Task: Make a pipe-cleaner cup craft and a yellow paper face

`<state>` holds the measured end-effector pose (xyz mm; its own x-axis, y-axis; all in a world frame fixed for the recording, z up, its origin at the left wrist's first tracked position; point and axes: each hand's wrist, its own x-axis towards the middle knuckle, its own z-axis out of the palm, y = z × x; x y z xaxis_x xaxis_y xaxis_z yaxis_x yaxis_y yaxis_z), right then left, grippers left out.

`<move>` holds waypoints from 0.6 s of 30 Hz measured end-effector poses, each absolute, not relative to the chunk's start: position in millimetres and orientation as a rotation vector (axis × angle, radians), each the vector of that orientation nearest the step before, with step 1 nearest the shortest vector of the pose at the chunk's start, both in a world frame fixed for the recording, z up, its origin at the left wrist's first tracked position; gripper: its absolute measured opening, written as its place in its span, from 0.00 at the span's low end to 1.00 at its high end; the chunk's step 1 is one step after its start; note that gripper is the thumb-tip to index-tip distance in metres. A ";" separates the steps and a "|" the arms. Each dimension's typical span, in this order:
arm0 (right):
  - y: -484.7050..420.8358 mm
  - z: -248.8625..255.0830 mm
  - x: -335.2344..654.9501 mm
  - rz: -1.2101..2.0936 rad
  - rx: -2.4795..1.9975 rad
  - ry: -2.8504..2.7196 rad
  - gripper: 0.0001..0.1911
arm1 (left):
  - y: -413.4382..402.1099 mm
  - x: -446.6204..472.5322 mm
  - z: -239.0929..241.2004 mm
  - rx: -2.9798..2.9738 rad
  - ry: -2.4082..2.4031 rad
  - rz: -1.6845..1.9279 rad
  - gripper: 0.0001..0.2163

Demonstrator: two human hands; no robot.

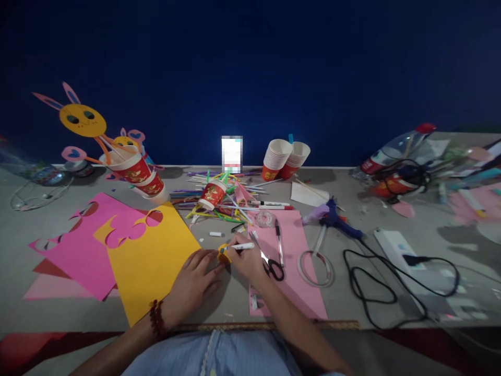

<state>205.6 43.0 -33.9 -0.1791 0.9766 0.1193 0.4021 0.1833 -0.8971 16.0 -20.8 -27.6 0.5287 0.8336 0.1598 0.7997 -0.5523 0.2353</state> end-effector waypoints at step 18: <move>42.3 -38.5 207.8 0.970 -1.264 -1.731 0.06 | -21.1 15.9 -27.9 2.633 1.407 0.386 0.18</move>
<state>207.8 42.3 -38.5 -0.2126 0.9664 0.1443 0.3810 0.2180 -0.8985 15.9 -21.1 -27.9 0.5323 0.8309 0.1621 0.7973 -0.5564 0.2340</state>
